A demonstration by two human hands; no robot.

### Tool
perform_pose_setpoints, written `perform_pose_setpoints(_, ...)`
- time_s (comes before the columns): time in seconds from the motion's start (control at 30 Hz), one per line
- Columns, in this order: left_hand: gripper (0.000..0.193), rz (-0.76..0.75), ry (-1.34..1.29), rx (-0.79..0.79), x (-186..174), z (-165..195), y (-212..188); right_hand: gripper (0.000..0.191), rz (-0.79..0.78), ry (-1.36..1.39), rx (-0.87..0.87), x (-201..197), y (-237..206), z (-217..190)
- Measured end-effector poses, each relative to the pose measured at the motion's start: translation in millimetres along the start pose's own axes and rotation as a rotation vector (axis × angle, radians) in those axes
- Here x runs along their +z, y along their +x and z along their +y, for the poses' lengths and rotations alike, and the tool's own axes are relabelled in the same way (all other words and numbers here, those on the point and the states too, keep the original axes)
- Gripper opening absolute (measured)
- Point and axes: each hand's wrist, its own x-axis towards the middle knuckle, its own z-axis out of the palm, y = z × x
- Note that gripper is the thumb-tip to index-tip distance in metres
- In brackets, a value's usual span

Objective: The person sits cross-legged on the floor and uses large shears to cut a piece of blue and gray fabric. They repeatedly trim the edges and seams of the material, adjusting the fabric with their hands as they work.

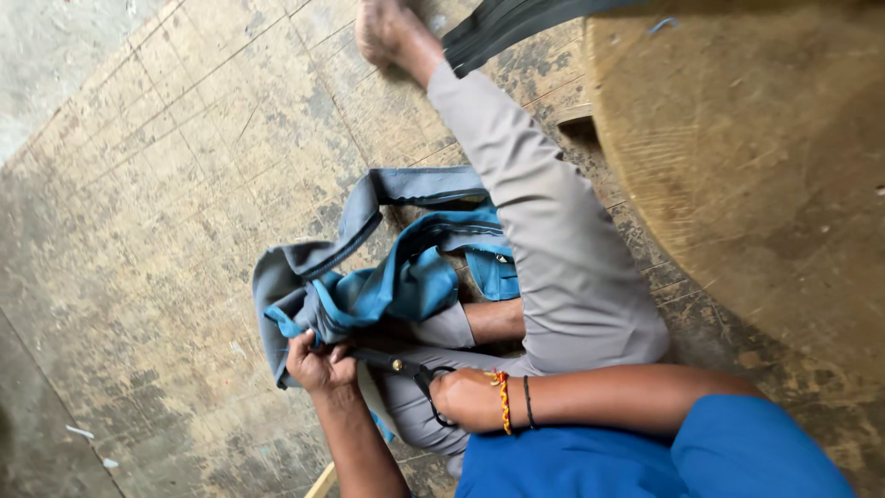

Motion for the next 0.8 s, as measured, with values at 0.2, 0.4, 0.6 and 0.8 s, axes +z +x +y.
perform_pose_setpoints(0.2,0.024,0.047,0.034,0.039,5,-4,-1,0.029,-0.02,0.079,0.007,-14,-2,3)
perform_pose_setpoints(0.4,0.034,0.056,0.128,0.065,15,-11,-2,0.025,-0.085,0.109,-0.024,-28,-7,4)
perform_pose_setpoints(0.6,0.047,0.001,0.221,0.045,30,-13,-8,0.016,-0.047,0.011,-0.157,-32,-13,8)
perform_pose_setpoints(0.8,0.046,-0.021,0.258,0.02,32,-18,-7,0.013,-0.12,-0.154,-0.152,-32,-16,6)
